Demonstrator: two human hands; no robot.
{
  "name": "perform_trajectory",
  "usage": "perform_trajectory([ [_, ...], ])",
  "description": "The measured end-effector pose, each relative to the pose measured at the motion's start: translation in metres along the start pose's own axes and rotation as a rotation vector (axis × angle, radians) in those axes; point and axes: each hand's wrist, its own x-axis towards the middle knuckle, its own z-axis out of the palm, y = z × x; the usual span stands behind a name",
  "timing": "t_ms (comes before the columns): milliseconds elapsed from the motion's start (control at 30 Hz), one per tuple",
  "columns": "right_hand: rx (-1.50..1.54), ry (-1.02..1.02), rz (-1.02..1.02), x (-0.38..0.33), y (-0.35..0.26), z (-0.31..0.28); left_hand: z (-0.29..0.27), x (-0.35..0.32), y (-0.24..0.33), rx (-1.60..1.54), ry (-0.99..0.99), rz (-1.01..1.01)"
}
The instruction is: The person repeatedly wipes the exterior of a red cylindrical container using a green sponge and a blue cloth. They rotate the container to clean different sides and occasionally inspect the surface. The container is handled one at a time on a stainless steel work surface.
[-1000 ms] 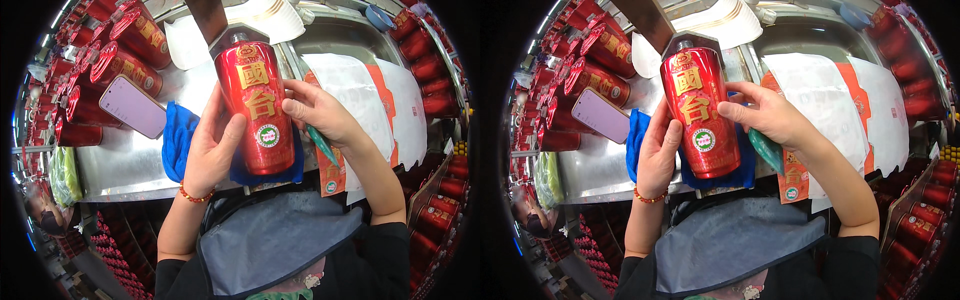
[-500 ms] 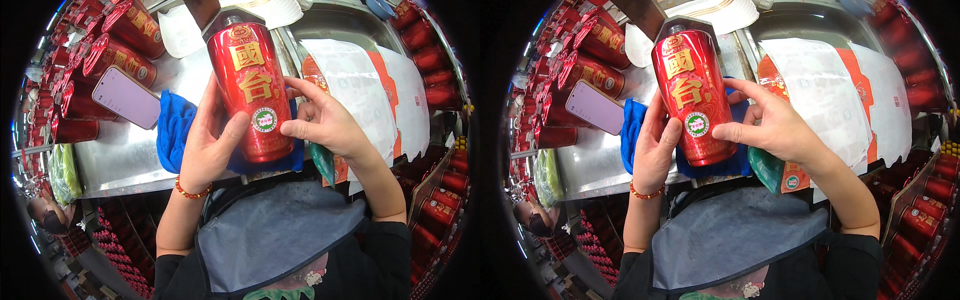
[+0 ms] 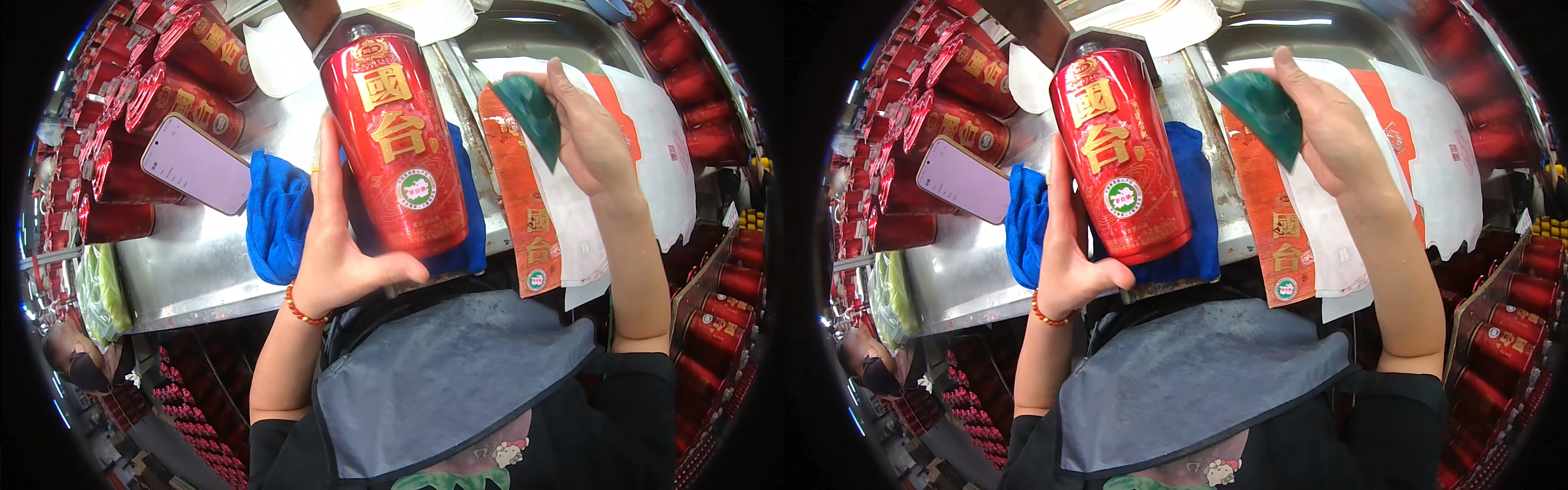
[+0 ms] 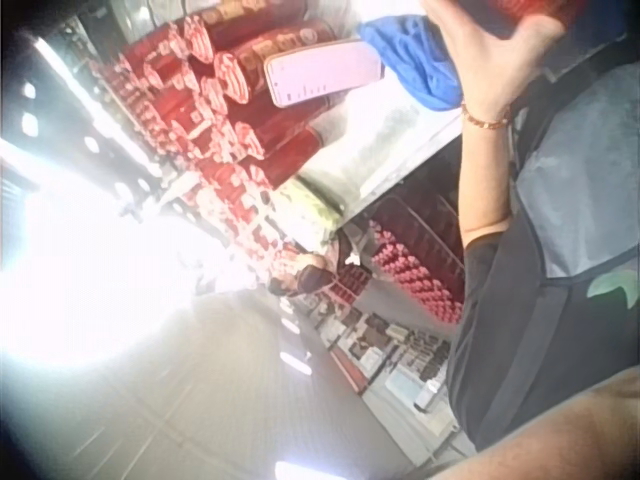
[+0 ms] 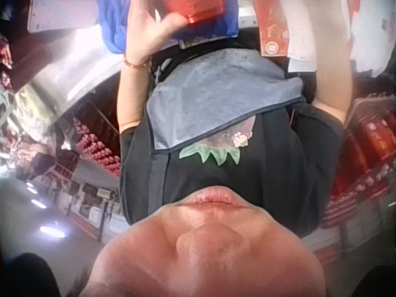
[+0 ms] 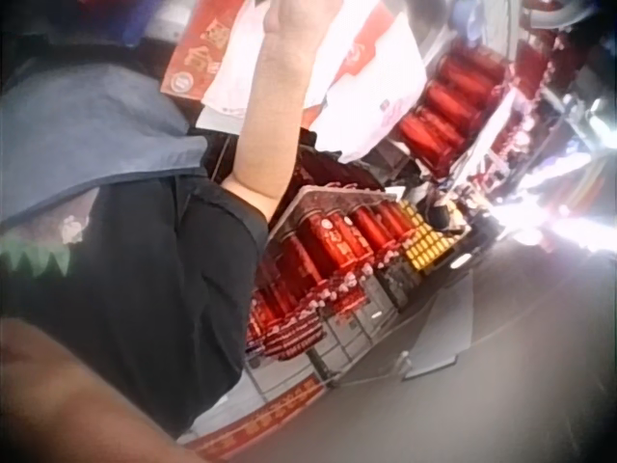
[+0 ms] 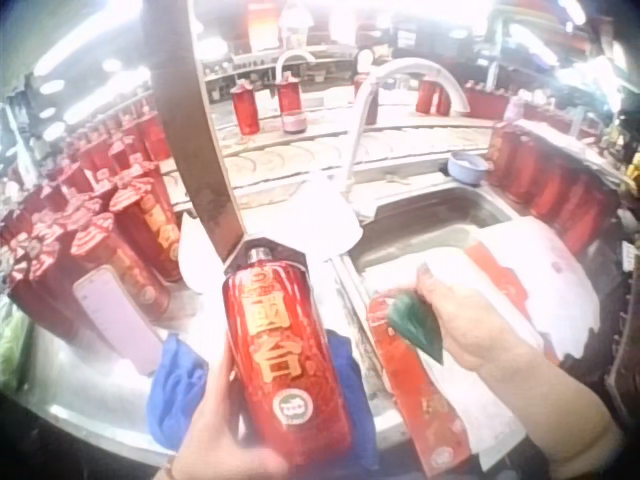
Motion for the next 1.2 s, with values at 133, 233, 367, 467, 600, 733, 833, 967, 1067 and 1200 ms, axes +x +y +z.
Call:
perform_trajectory([
  [133,-0.098,-0.249,-0.235,-0.024,-0.021,0.015,0.001,0.001,-0.004,0.403,0.023,0.17],
  [233,-0.38,-0.405,-0.535,-0.037,-0.023,0.027,0.006,0.0,-0.007,0.409,0.075,0.17],
  [367,-0.807,-0.34,-1.044,-0.049,-0.015,0.034,0.009,0.002,-0.014,0.313,0.074,0.201],
  [467,-0.804,-0.466,-0.938,-0.074,-0.005,0.017,0.007,0.007,-0.011,0.331,0.045,0.322],
  [600,-0.816,-0.457,-0.831,-0.082,-0.018,0.019,0.005,0.003,-0.011,0.401,0.065,0.251],
  [733,-0.719,-0.355,-0.897,-0.066,-0.006,0.033,0.006,0.006,-0.015,0.282,0.068,0.283],
  [833,-0.821,-0.508,-0.81,-0.09,-0.012,0.024,0.004,0.006,-0.016,0.372,0.077,0.339],
  [967,-0.898,-0.14,-0.827,-0.093,-0.028,0.042,0.009,-0.001,-0.013,0.403,0.145,0.303],
  [1067,-1.04,-0.353,-0.978,-0.101,-0.015,0.057,0.012,0.002,-0.012,0.395,0.178,0.31],
  [1200,-1.059,-0.403,-0.838,-0.109,-0.035,0.062,0.017,-0.001,-0.008,0.415,0.224,0.312],
])
